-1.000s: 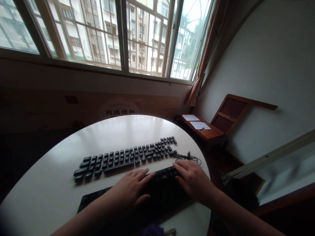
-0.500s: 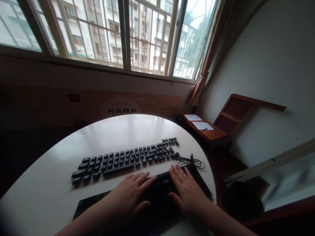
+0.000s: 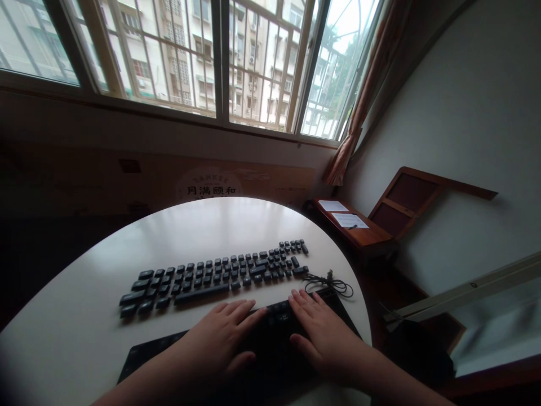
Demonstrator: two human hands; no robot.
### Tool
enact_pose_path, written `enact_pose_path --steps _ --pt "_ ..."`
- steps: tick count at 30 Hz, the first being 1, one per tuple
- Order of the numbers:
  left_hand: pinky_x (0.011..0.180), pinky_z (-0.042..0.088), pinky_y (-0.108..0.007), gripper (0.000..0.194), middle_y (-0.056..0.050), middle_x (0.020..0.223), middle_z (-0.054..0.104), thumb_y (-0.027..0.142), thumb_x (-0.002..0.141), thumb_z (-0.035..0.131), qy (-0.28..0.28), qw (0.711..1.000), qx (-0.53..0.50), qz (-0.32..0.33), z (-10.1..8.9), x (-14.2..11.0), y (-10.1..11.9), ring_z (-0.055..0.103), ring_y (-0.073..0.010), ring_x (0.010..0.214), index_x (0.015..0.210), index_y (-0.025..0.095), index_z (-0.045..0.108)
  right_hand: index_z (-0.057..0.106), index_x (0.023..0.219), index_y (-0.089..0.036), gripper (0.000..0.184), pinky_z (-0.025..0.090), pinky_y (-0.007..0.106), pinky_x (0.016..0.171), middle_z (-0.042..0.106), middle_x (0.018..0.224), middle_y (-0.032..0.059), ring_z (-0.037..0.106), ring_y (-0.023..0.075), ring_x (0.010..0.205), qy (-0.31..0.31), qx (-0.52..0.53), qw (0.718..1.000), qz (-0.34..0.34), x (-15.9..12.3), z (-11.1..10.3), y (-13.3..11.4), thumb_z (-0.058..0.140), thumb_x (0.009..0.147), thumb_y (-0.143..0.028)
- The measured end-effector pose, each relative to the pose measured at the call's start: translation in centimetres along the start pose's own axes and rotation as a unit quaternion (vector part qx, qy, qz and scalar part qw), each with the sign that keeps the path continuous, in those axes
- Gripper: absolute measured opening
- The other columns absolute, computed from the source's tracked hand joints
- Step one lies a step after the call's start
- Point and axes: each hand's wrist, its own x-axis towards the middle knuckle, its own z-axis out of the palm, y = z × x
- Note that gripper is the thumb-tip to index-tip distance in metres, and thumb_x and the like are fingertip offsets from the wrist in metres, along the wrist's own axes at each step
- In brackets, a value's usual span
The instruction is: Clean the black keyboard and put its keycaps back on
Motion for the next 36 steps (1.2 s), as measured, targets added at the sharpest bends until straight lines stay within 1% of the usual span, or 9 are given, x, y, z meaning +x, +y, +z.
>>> enact_pose_path --steps 2,4,8,11,14,17,24,30,36 --pt "0.113 0.034 -0.058 0.069 -0.019 0.154 0.042 0.045 0.092 0.057 -0.004 1.000 0.002 -0.001 -0.1 -0.1 0.0 0.044 -0.0403 0.139 0.154 0.022 0.038 0.022 0.159 -0.022 0.063 0.023 0.053 0.123 0.025 0.163 0.0086 0.024 0.0282 0.151 0.009 0.009 1.000 -0.004 1.3 -1.5 0.9 0.038 0.104 -0.048" --pt "0.113 0.033 -0.058 0.069 -0.019 0.155 0.042 0.045 0.092 0.057 -0.007 1.000 0.003 -0.002 -0.1 -0.1 0.0 0.043 -0.0405 0.139 0.154 0.021 0.037 0.030 0.157 -0.020 0.058 0.023 0.054 0.122 0.030 0.162 0.0098 0.025 0.0279 0.151 0.052 0.005 0.999 -0.006 3.4 -3.2 2.5 0.037 0.105 -0.044" --pt "0.113 0.035 -0.057 0.069 -0.017 0.154 0.044 0.045 0.092 0.058 0.008 1.000 -0.004 0.005 0.3 -0.2 -0.3 0.044 -0.0399 0.138 0.154 0.023 0.037 0.057 0.141 -0.020 0.045 0.027 0.059 0.119 0.054 0.147 0.0118 0.034 0.0323 0.147 0.145 -0.013 0.989 -0.021 9.2 -6.6 6.7 0.050 0.099 -0.034" --pt "0.113 0.035 -0.057 0.070 -0.017 0.154 0.044 0.049 0.092 0.055 0.014 1.000 -0.009 0.009 0.6 -0.2 -0.6 0.045 -0.0392 0.137 0.155 0.024 0.036 0.072 0.122 -0.018 0.034 0.031 0.050 0.118 0.063 0.137 0.0118 0.042 0.0308 0.142 0.129 0.000 0.992 0.004 13.6 -8.5 9.2 0.056 0.093 -0.028" --pt "0.113 0.035 -0.057 0.071 -0.018 0.153 0.044 0.052 0.093 0.053 0.012 1.000 -0.016 0.011 0.7 -0.2 -0.8 0.045 -0.0391 0.138 0.155 0.024 0.035 0.076 0.112 -0.019 0.029 0.040 0.040 0.112 0.069 0.128 0.0099 0.057 0.0275 0.127 0.060 0.021 0.998 0.018 17.2 -9.6 10.4 0.060 0.090 -0.027" --pt "0.113 0.035 -0.057 0.071 -0.019 0.154 0.043 0.055 0.093 0.052 0.009 1.000 -0.025 0.013 0.7 -0.2 -1.0 0.043 -0.0390 0.139 0.156 0.025 0.034 0.078 0.106 -0.020 0.026 0.047 0.034 0.102 0.075 0.117 0.0073 0.067 0.0257 0.112 -0.013 0.026 0.999 0.015 19.8 -9.9 10.8 0.065 0.085 -0.028" --pt "0.111 0.036 -0.058 0.074 -0.021 0.153 0.044 0.056 0.093 0.052 0.005 0.999 -0.035 0.023 1.0 -0.1 -1.3 0.044 -0.0409 0.138 0.156 0.022 0.034 0.079 0.107 -0.019 0.033 0.052 0.031 0.085 0.078 0.105 0.0099 0.069 0.0268 0.103 -0.136 0.016 0.989 0.047 23.1 -8.8 11.4 0.068 0.081 -0.035" --pt "0.111 0.036 -0.057 0.074 -0.019 0.153 0.044 0.056 0.092 0.053 0.010 0.999 -0.042 0.022 1.2 0.0 -1.4 0.044 -0.0405 0.138 0.155 0.023 0.035 0.079 0.107 -0.018 0.036 0.052 0.027 0.079 0.078 0.102 0.0096 0.070 0.0266 0.100 -0.165 0.010 0.984 0.061 23.9 -8.4 11.6 0.071 0.076 -0.034" --pt "0.110 0.035 -0.059 0.073 -0.021 0.152 0.044 0.056 0.093 0.052 0.010 0.998 -0.048 0.025 1.2 0.0 -1.3 0.043 -0.0421 0.138 0.155 0.021 0.035 0.081 0.100 -0.020 0.030 0.051 0.026 0.075 0.078 0.096 0.0073 0.071 0.0244 0.090 -0.144 -0.015 0.988 0.062 24.0 -7.6 11.6 0.071 0.074 -0.029"
